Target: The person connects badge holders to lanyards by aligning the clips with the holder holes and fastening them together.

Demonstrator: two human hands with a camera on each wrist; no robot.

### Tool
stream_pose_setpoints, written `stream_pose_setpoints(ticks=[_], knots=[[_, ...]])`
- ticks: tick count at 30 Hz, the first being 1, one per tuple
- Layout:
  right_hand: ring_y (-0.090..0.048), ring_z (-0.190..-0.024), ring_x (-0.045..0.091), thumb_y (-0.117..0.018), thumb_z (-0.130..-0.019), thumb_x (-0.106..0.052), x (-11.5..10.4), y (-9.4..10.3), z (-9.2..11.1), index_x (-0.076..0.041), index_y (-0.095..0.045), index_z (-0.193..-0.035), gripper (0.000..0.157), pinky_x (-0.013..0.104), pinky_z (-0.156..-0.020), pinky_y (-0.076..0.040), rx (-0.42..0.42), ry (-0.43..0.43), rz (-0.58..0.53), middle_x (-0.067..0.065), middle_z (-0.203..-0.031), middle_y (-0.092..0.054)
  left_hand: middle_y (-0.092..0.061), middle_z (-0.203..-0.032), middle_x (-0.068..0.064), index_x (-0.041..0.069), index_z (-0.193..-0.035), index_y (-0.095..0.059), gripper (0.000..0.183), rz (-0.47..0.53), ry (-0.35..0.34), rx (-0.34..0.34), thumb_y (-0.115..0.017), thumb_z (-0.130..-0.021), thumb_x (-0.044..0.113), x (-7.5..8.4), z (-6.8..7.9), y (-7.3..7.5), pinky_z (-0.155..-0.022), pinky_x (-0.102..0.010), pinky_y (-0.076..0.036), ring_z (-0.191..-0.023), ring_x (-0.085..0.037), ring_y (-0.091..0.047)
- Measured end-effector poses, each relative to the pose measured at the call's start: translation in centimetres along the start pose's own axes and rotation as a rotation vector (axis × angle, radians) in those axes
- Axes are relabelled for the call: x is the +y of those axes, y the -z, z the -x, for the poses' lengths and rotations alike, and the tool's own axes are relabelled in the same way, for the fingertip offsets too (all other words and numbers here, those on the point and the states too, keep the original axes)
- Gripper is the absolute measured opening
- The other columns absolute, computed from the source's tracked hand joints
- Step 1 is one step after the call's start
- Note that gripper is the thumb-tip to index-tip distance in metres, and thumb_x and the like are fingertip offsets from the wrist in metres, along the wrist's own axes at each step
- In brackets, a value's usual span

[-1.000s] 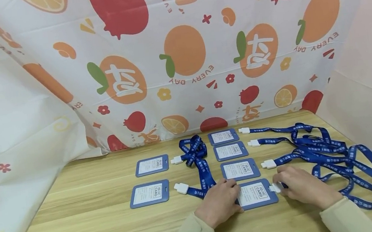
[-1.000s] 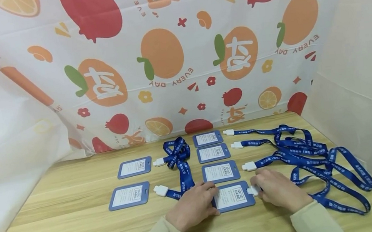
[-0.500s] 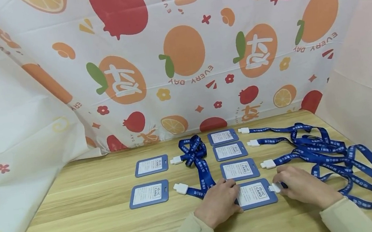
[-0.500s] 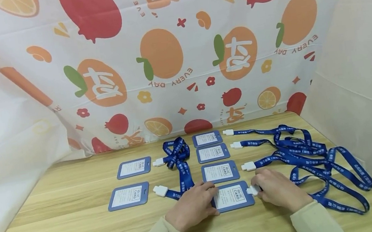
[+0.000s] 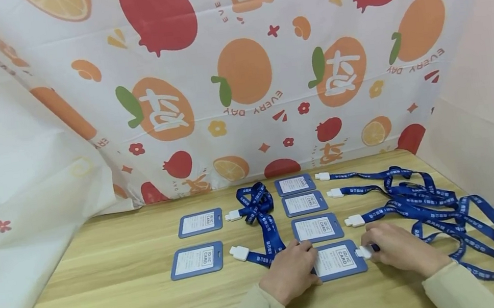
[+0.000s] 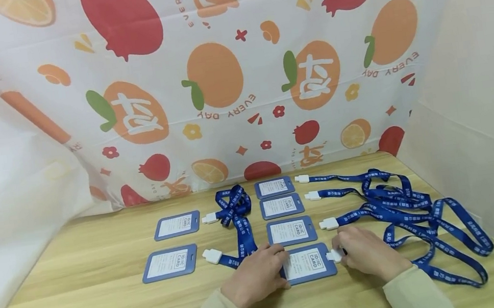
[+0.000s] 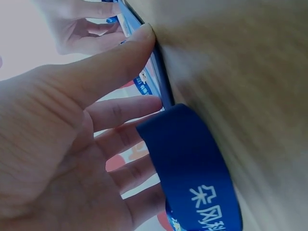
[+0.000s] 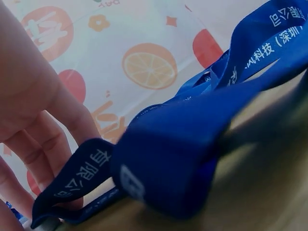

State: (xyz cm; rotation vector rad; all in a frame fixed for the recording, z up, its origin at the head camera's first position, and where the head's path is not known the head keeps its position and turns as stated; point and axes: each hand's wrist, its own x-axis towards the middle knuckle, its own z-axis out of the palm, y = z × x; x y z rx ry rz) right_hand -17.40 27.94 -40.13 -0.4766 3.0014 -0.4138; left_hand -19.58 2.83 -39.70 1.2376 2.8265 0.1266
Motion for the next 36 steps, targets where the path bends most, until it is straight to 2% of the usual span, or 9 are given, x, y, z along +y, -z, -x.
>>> stream_pose_setpoints(ticks=[5, 14, 20, 23, 29, 32, 36], knots=[[-0.056, -0.078, 0.012, -0.087, -0.074, -0.003, -0.1, 0.0, -0.3, -0.008, -0.078, -0.095, 0.024, 0.034, -0.072, -0.056, -0.012, -0.006, 0.006, -0.002, -0.087, -0.063, -0.067, -0.115, 0.002, 0.012, -0.119, -0.072, 0.047, -0.02, 0.002, -0.016, -0.083, -0.083, 0.039, 0.0, 0.0, 0.1, -0.085, -0.025, -0.053, -0.098, -0.015, -0.058], [-0.066, -0.097, 0.032, -0.086, -0.076, -0.002, -0.3, 0.1, -0.3, -0.008, -0.075, -0.097, 0.024, 0.051, -0.085, -0.057, -0.036, -0.03, 0.021, 0.013, -0.106, -0.07, -0.065, -0.113, 0.0, 0.011, -0.122, -0.071, 0.05, -0.153, -0.039, -0.049, -0.08, -0.086, 0.045, 0.4, -0.1, 0.3, -0.085, -0.025, -0.053, -0.097, -0.016, -0.058], [-0.066, -0.101, 0.036, -0.085, -0.076, -0.002, -0.6, 0.0, -0.2, -0.008, -0.075, -0.098, 0.025, 0.053, -0.086, -0.056, -0.032, -0.03, 0.049, 0.017, -0.11, -0.068, -0.064, -0.122, 0.001, 0.014, -0.129, -0.067, 0.05, -0.138, -0.045, -0.082, -0.078, -0.089, 0.043, 0.4, -0.1, 0.5, -0.089, -0.026, -0.053, -0.104, -0.016, -0.059], [-0.064, -0.107, 0.04, -0.086, -0.077, -0.006, -0.6, 0.3, -0.1, -0.008, -0.075, -0.103, 0.028, 0.056, -0.088, -0.054, -0.05, -0.048, 0.06, 0.019, -0.116, -0.066, -0.063, -0.125, 0.0, 0.016, -0.133, -0.065, 0.053, -0.121, -0.053, -0.092, -0.077, -0.089, 0.045, 0.3, -0.2, 0.8, -0.089, -0.027, -0.053, -0.107, -0.016, -0.059], [-0.053, -0.123, 0.049, -0.086, -0.081, -0.013, -0.1, 1.3, 0.0, -0.002, -0.066, -0.127, 0.051, 0.065, -0.097, -0.046, -0.082, -0.112, 0.026, 0.027, -0.134, -0.058, -0.063, -0.126, -0.001, 0.017, -0.137, -0.062, 0.054, -0.115, -0.079, -0.057, -0.074, -0.092, 0.045, -0.1, -0.4, 1.5, -0.089, -0.026, -0.053, -0.108, -0.015, -0.059], [-0.058, -0.117, 0.046, -0.086, -0.08, -0.013, 0.2, 1.8, 0.0, -0.001, -0.066, -0.126, 0.052, 0.063, -0.094, -0.048, -0.062, -0.097, 0.024, 0.025, -0.127, -0.062, -0.064, -0.124, 0.0, 0.018, -0.134, -0.064, 0.049, -0.12, -0.081, -0.032, -0.072, -0.094, 0.044, -0.2, -0.6, 1.9, -0.086, -0.025, -0.054, -0.107, -0.014, -0.06], [-0.064, -0.096, 0.03, -0.085, -0.081, -0.01, 0.4, 2.4, -0.1, -0.003, -0.069, -0.119, 0.042, 0.054, -0.084, -0.055, -0.022, -0.051, 0.01, 0.011, -0.107, -0.068, -0.067, -0.116, 0.001, 0.018, -0.127, -0.069, 0.041, -0.15, -0.073, 0.001, -0.07, -0.095, 0.044, -0.4, -0.9, 2.2, -0.081, -0.025, -0.055, -0.098, -0.013, -0.062]])
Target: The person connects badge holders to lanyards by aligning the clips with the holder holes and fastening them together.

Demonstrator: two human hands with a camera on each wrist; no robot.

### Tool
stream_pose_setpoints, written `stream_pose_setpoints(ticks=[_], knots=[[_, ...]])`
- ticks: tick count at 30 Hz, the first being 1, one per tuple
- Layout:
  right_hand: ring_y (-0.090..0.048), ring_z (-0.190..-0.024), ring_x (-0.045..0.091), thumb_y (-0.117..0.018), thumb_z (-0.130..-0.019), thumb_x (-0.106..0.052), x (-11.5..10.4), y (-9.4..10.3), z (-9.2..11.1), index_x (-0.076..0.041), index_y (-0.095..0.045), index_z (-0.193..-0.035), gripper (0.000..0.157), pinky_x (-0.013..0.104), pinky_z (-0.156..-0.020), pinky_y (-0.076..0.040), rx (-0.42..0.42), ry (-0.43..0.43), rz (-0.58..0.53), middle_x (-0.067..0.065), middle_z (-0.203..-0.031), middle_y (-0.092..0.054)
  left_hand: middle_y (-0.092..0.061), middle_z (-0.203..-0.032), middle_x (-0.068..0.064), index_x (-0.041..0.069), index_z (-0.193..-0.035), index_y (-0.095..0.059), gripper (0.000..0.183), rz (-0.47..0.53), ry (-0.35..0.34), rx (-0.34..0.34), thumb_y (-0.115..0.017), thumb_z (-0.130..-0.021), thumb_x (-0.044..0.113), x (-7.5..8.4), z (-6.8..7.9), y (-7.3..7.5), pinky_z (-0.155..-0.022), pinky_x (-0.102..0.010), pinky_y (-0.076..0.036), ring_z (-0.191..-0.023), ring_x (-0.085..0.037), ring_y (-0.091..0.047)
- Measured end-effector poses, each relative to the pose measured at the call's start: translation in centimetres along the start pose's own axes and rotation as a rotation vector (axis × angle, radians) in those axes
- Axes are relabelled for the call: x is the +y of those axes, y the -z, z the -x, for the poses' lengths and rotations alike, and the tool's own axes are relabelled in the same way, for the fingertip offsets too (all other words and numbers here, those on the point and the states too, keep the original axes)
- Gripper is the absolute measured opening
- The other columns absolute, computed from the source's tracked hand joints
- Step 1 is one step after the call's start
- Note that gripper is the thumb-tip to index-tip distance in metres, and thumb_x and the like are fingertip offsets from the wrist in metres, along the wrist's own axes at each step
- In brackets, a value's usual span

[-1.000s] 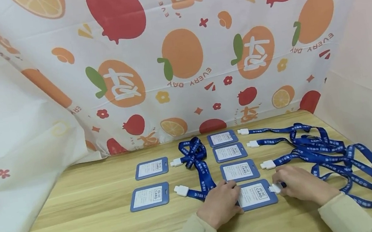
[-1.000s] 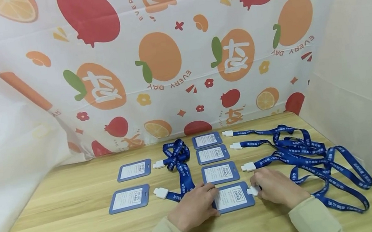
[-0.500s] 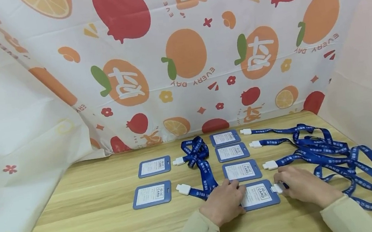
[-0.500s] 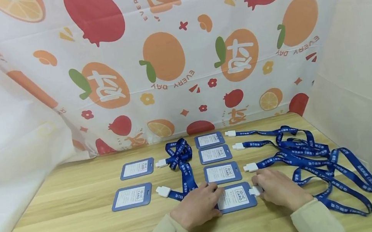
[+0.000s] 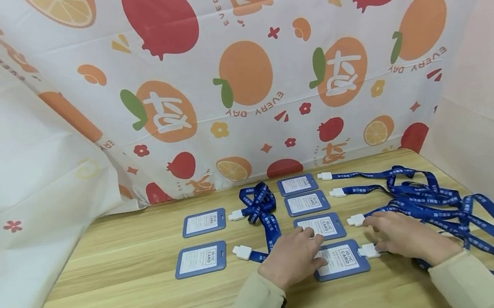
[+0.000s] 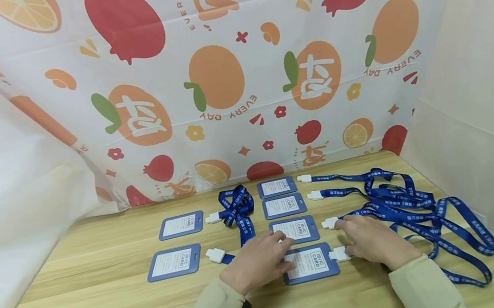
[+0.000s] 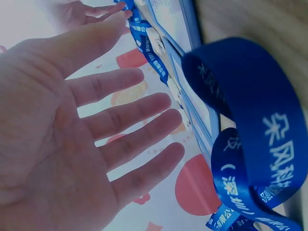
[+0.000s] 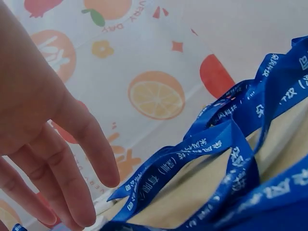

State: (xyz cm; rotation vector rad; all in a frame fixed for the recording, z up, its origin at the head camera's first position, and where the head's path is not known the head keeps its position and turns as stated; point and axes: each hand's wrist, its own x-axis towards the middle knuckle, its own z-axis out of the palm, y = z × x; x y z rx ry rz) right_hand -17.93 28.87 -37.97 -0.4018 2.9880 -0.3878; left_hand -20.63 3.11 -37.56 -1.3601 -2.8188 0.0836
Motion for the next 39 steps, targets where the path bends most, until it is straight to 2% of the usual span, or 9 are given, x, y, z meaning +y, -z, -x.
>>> stream_pose_setpoints(ticks=[4, 9, 16, 22, 29, 34, 39], knots=[[-0.062, -0.087, 0.023, -0.082, -0.084, -0.008, 0.3, 0.8, -0.3, -0.003, -0.069, -0.117, 0.036, 0.048, -0.077, -0.056, 0.037, 0.029, -0.017, 0.006, -0.098, -0.068, -0.069, -0.107, 0.001, 0.017, -0.12, -0.072, 0.035, -0.021, 0.013, 0.031, -0.069, -0.097, 0.043, -0.3, -0.3, 0.2, -0.073, -0.025, -0.055, -0.087, -0.012, -0.061], [-0.06, -0.086, 0.024, -0.079, -0.084, -0.002, 0.8, 1.7, -0.4, 0.0, -0.069, -0.116, 0.034, 0.048, -0.076, -0.055, 0.08, 0.04, -0.043, 0.008, -0.098, -0.067, -0.069, -0.103, 0.003, 0.018, -0.117, -0.074, 0.031, -0.011, 0.036, 0.052, -0.07, -0.096, 0.041, -0.6, -0.5, 0.2, -0.071, -0.025, -0.055, -0.084, -0.01, -0.061], [-0.06, -0.083, 0.023, -0.076, -0.084, 0.0, 1.0, 1.7, -0.7, 0.0, -0.071, -0.112, 0.029, 0.049, -0.074, -0.056, 0.117, 0.057, -0.056, 0.007, -0.094, -0.067, -0.07, -0.098, 0.002, 0.016, -0.117, -0.076, 0.032, 0.045, 0.068, 0.057, -0.069, -0.097, 0.041, -0.8, -0.9, -0.2, -0.065, -0.024, -0.052, -0.076, -0.01, -0.057], [-0.057, -0.081, 0.021, -0.078, -0.085, -0.003, 0.7, 1.6, -1.2, 0.0, -0.071, -0.113, 0.029, 0.047, -0.075, -0.055, 0.15, 0.055, -0.044, 0.007, -0.095, -0.067, -0.071, -0.101, 0.001, 0.016, -0.118, -0.075, 0.033, 0.082, 0.099, 0.066, -0.069, -0.097, 0.041, -1.3, -1.4, -0.4, -0.07, -0.026, -0.054, -0.084, -0.011, -0.062], [-0.058, -0.082, 0.021, -0.079, -0.084, -0.001, 0.3, 1.4, -2.3, 0.0, -0.072, -0.111, 0.027, 0.046, -0.077, -0.056, 0.152, 0.041, -0.042, 0.007, -0.093, -0.067, -0.072, -0.112, 0.0, 0.014, -0.119, -0.074, 0.034, 0.098, 0.139, 0.07, -0.069, -0.097, 0.04, -2.0, -1.6, -0.9, -0.083, -0.031, -0.056, -0.1, -0.016, -0.066], [-0.058, -0.081, 0.021, -0.078, -0.085, 0.0, -0.1, 1.2, -3.5, -0.001, -0.073, -0.108, 0.023, 0.043, -0.075, -0.055, 0.141, 0.06, -0.072, 0.004, -0.09, -0.066, -0.073, -0.109, 0.0, 0.013, -0.114, -0.076, 0.029, 0.1, 0.136, 0.088, -0.071, -0.096, 0.035, -2.5, -1.3, -0.9, -0.086, -0.032, -0.055, -0.101, -0.018, -0.066], [-0.057, -0.08, 0.02, -0.076, -0.087, 0.001, -0.4, 1.3, -4.3, -0.001, -0.073, -0.109, 0.022, 0.039, -0.072, -0.055, 0.142, 0.027, -0.107, 0.004, -0.089, -0.065, -0.072, -0.111, -0.001, 0.012, -0.115, -0.076, 0.028, 0.124, 0.122, 0.066, -0.07, -0.097, 0.033, -2.6, -1.3, -0.8, -0.089, -0.03, -0.053, -0.103, -0.018, -0.065]])
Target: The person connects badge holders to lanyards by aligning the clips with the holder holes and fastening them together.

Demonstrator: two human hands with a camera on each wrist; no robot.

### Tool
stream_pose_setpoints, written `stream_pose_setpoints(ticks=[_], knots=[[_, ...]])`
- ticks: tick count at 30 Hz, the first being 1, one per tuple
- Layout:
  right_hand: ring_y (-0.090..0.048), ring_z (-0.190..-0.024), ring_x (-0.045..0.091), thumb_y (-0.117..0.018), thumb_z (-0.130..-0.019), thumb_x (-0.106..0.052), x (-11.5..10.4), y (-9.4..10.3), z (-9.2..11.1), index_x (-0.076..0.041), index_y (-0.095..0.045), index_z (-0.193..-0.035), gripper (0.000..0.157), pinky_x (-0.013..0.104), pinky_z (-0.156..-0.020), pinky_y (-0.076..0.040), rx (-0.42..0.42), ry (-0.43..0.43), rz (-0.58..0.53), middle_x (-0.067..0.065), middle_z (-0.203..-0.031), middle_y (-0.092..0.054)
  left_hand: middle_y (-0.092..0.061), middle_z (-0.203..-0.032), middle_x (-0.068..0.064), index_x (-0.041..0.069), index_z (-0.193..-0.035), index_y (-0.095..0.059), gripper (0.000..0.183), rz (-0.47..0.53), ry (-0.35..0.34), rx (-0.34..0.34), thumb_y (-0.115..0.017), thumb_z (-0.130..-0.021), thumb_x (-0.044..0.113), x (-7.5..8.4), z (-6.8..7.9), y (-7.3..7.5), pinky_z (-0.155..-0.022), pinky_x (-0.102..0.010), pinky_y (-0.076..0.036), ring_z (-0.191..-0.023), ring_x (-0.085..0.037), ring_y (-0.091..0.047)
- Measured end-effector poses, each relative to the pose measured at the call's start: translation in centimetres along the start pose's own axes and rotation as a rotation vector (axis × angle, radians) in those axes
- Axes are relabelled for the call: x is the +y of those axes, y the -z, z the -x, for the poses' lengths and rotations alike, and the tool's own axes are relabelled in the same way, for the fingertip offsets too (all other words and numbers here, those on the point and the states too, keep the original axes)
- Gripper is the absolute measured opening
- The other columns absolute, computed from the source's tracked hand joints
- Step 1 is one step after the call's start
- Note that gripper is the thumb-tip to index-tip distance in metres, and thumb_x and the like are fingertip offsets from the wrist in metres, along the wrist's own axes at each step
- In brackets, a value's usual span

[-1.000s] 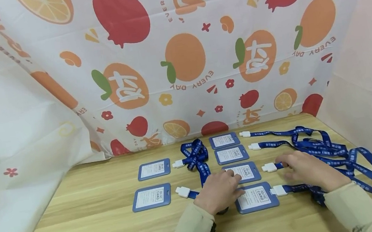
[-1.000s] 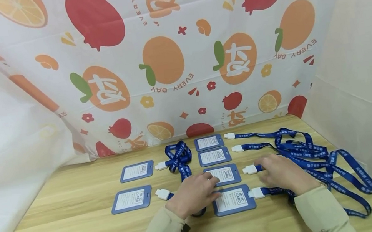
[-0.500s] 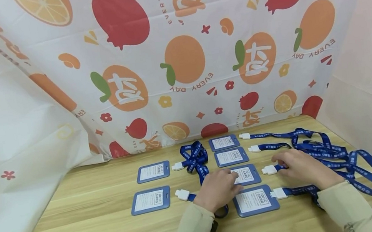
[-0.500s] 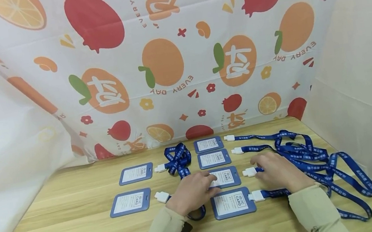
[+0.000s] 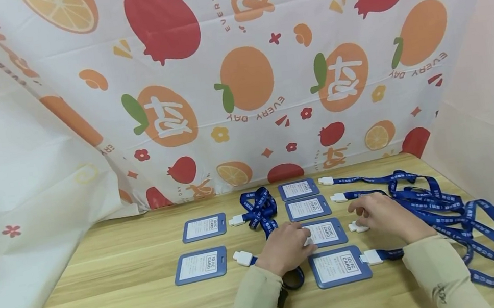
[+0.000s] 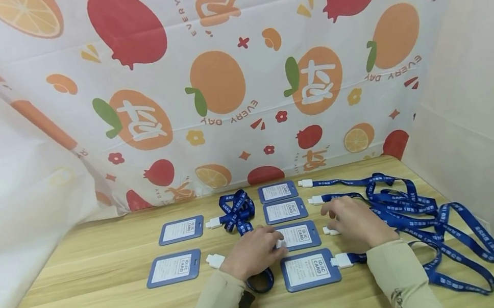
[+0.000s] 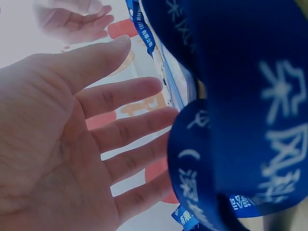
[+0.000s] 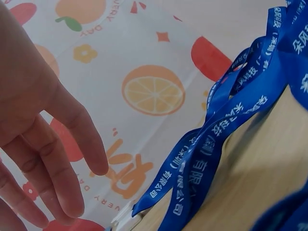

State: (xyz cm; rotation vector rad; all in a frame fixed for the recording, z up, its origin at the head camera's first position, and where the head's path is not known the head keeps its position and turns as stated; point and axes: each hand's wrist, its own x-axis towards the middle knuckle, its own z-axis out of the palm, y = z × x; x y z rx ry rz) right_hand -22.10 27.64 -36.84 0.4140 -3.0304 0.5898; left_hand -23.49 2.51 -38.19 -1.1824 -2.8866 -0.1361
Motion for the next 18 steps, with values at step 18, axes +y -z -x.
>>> stream_pose_setpoints(ticks=[18], knots=[[-0.061, -0.087, 0.025, -0.08, -0.082, 0.001, 1.9, -0.9, -0.6, -0.002, -0.074, -0.107, 0.026, 0.047, -0.079, -0.056, -0.075, -0.057, -0.002, 0.009, -0.095, -0.068, -0.065, -0.128, -0.009, 0.009, -0.121, -0.072, 0.035, 0.067, 0.059, -0.043, -0.079, -0.091, 0.026, -0.3, -0.7, -0.3, -0.096, -0.035, -0.053, -0.117, -0.023, -0.061]])
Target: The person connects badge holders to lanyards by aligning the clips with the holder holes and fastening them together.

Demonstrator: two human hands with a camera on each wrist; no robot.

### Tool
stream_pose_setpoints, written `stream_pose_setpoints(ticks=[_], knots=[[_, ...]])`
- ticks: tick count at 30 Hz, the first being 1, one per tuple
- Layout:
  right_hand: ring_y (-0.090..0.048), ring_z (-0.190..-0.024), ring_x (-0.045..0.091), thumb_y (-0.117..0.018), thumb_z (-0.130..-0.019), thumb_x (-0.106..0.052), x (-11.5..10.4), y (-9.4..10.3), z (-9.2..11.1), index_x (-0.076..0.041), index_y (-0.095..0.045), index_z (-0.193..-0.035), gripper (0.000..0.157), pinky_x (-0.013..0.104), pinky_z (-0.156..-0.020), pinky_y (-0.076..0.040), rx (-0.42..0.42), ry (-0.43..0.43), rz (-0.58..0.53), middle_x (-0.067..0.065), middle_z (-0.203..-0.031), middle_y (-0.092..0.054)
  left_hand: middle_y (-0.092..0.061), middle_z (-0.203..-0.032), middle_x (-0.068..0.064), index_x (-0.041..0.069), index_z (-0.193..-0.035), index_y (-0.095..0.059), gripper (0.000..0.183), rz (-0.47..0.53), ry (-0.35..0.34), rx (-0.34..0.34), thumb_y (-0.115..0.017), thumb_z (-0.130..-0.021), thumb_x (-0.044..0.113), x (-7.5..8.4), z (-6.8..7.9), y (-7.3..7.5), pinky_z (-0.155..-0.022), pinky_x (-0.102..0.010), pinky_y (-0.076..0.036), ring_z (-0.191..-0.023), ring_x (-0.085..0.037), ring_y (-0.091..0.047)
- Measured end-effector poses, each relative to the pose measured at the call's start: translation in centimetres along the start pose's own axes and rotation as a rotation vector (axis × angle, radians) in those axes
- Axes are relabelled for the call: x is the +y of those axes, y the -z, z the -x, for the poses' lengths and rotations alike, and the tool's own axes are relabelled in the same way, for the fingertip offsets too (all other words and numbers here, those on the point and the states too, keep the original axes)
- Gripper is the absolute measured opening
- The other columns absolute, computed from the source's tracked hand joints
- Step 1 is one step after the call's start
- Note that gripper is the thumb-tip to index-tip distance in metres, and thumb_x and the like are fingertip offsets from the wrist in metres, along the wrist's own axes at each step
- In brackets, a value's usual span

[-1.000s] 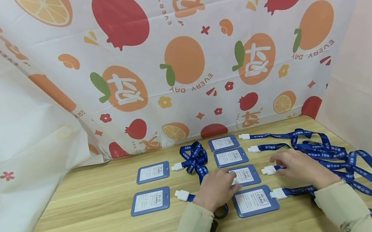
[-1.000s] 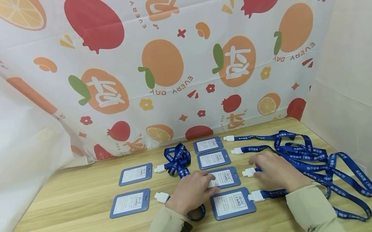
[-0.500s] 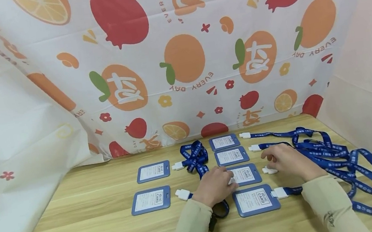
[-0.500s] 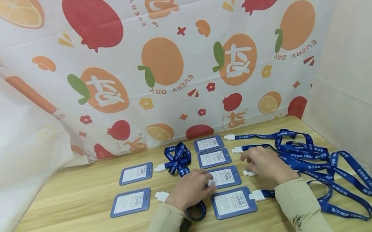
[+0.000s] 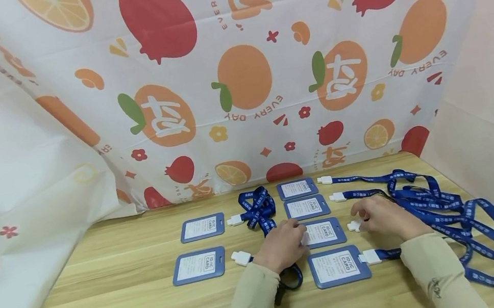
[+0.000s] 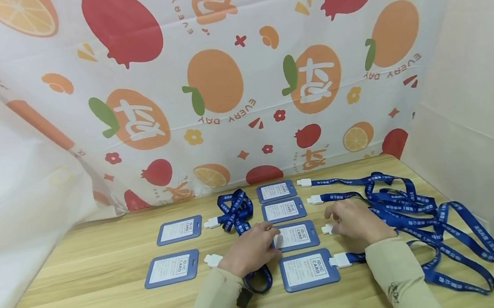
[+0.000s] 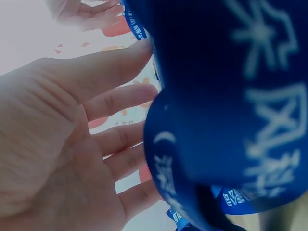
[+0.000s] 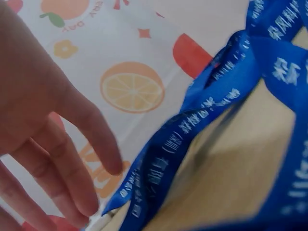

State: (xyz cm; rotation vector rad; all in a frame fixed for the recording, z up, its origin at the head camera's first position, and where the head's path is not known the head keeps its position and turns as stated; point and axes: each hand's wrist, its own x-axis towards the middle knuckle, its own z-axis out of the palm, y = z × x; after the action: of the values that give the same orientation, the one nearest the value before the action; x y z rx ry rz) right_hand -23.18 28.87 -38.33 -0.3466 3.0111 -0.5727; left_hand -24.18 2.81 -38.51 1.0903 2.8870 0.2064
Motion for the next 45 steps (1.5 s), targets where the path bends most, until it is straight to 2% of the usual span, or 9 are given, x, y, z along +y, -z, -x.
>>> stream_pose_setpoints(ticks=[4, 11, 22, 31, 36, 41, 45], knots=[[-0.064, -0.09, 0.027, -0.083, -0.079, 0.0, 0.5, -0.5, -0.2, -0.004, -0.074, -0.106, 0.029, 0.047, -0.081, -0.056, -0.014, 0.015, 0.02, 0.01, -0.098, -0.069, -0.058, -0.14, -0.011, 0.01, -0.129, -0.068, 0.043, -0.009, 0.022, -0.024, -0.078, -0.091, 0.028, 0.0, -0.1, -0.4, -0.101, -0.039, -0.051, -0.126, -0.027, -0.056], [-0.064, -0.089, 0.025, -0.084, -0.077, 0.005, 0.6, -1.1, -0.3, -0.005, -0.076, -0.101, 0.027, 0.046, -0.082, -0.057, 0.026, 0.042, 0.081, 0.007, -0.097, -0.07, -0.056, -0.143, -0.012, 0.008, -0.131, -0.066, 0.045, -0.024, 0.024, -0.037, -0.077, -0.092, 0.027, -0.1, -0.3, -1.0, -0.102, -0.04, -0.05, -0.13, -0.028, -0.054], [-0.061, -0.103, 0.032, -0.074, -0.086, 0.004, 0.0, -1.7, -0.8, -0.008, -0.075, -0.102, 0.02, 0.054, -0.095, -0.05, -0.012, -0.028, 0.117, 0.008, -0.105, -0.069, -0.064, -0.131, -0.01, 0.003, -0.119, -0.072, 0.035, -0.013, 0.019, 0.003, -0.08, -0.09, 0.021, -0.3, -0.6, -1.4, -0.097, -0.033, -0.052, -0.118, -0.024, -0.061], [-0.06, -0.107, 0.035, -0.073, -0.086, 0.007, -0.3, -1.9, -0.9, -0.004, -0.074, -0.105, 0.022, 0.056, -0.097, -0.049, -0.044, -0.058, 0.097, 0.012, -0.109, -0.068, -0.068, -0.118, -0.007, 0.005, -0.105, -0.077, 0.024, -0.037, 0.032, 0.027, -0.081, -0.089, 0.022, 0.0, -0.7, -1.4, -0.09, -0.03, -0.055, -0.107, -0.021, -0.065], [-0.061, -0.108, 0.034, -0.075, -0.087, 0.004, -0.6, -2.1, -1.0, -0.003, -0.074, -0.107, 0.022, 0.055, -0.097, -0.049, -0.041, -0.071, 0.091, 0.012, -0.111, -0.068, -0.067, -0.109, -0.004, 0.006, -0.104, -0.077, 0.024, -0.074, 0.046, 0.011, -0.08, -0.09, 0.024, 0.3, -0.8, -1.3, -0.083, -0.029, -0.056, -0.098, -0.018, -0.064], [-0.062, -0.108, 0.035, -0.077, -0.086, 0.002, -0.8, -1.9, -1.4, -0.001, -0.075, -0.108, 0.022, 0.055, -0.096, -0.051, -0.039, -0.063, 0.083, 0.014, -0.112, -0.069, -0.066, -0.109, -0.004, 0.006, -0.104, -0.077, 0.024, -0.104, 0.055, -0.017, -0.078, -0.092, 0.026, 0.3, -0.8, -1.2, -0.08, -0.03, -0.057, -0.097, -0.018, -0.063], [-0.063, -0.105, 0.034, -0.079, -0.085, 0.002, -0.7, -1.3, -1.6, 0.002, -0.075, -0.107, 0.023, 0.053, -0.094, -0.052, -0.041, -0.042, 0.101, 0.016, -0.111, -0.069, -0.065, -0.114, -0.005, 0.006, -0.107, -0.077, 0.024, -0.116, 0.036, -0.027, -0.076, -0.094, 0.027, 0.3, -0.9, -1.2, -0.082, -0.03, -0.057, -0.101, -0.019, -0.063]])
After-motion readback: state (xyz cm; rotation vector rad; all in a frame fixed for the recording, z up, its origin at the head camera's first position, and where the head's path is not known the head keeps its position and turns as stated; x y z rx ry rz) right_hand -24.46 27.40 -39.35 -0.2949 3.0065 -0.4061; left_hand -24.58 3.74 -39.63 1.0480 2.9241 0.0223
